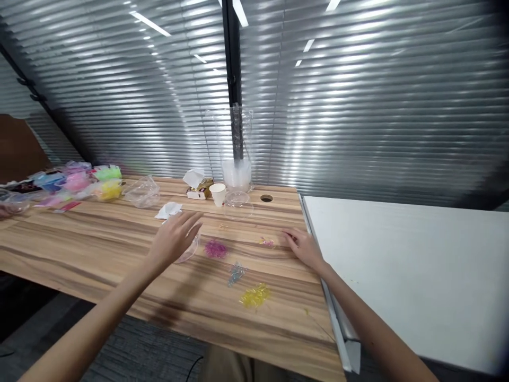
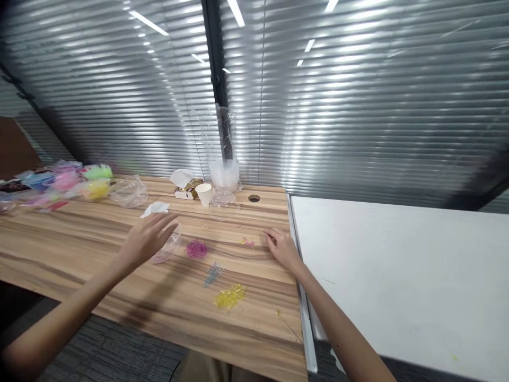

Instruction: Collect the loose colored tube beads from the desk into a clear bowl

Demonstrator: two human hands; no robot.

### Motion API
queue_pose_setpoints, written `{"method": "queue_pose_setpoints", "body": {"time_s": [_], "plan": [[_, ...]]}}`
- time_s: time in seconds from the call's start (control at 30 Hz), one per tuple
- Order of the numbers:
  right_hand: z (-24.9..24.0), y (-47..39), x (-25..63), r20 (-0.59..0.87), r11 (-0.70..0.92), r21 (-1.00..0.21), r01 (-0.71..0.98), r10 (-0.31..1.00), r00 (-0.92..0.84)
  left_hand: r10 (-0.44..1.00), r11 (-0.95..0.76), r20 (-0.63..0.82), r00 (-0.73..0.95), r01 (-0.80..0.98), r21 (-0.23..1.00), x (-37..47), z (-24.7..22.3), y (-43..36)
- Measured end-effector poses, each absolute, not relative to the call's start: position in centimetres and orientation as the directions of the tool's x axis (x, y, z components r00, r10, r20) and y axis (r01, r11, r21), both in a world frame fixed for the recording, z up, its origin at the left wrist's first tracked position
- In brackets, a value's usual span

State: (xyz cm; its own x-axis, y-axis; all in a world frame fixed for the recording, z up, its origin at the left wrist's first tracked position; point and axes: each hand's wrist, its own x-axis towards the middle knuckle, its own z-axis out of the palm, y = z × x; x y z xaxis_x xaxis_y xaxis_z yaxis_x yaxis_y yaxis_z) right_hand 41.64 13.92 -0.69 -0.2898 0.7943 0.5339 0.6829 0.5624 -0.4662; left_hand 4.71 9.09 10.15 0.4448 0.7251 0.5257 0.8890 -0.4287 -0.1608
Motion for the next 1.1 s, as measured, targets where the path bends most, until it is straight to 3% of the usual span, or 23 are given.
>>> {"method": "queue_pose_setpoints", "body": {"time_s": [0.13,0.27,0.6,0.73,0.87,0.93,1.0,1.1], "plan": [[-1.0,13.7,41.6,0.544,0.59,-0.393,0.705,0.767,-0.339,0.762,-0.482,0.437,0.478,0.869,-0.111,9.7,12.1,18.4],[-1.0,13.7,41.6,0.555,0.582,-0.425,0.693,0.773,-0.308,0.836,-0.468,0.271,0.477,0.878,-0.101,13.1,11.1,25.1],[-0.8,14.1,41.2,0.566,0.622,-0.367,0.692,0.739,-0.364,0.942,-0.335,0.006,0.335,0.942,-0.038,13.6,7.5,31.3],[-0.9,14.0,41.2,0.572,0.635,-0.342,0.693,0.725,-0.383,0.926,-0.377,-0.02,0.378,0.917,-0.132,13.7,7.4,30.8],[-1.0,14.0,41.2,0.575,0.634,-0.346,0.692,0.726,-0.378,0.9,-0.409,0.083,0.428,0.895,-0.177,14.2,8.4,29.0],[-1.0,13.9,41.2,0.572,0.637,-0.348,0.688,0.725,-0.382,0.884,-0.43,0.147,0.443,0.896,-0.116,14.3,9.7,27.4],[-0.9,13.8,41.4,0.574,0.644,-0.351,0.679,0.721,-0.388,0.868,-0.449,0.255,0.427,0.893,0.032,14.4,11.6,24.8],[-0.5,13.2,41.5,0.606,0.662,-0.397,0.636,0.709,-0.361,0.842,-0.468,0.493,0.218,0.75,0.467,13.6,14.1,17.9]]}}
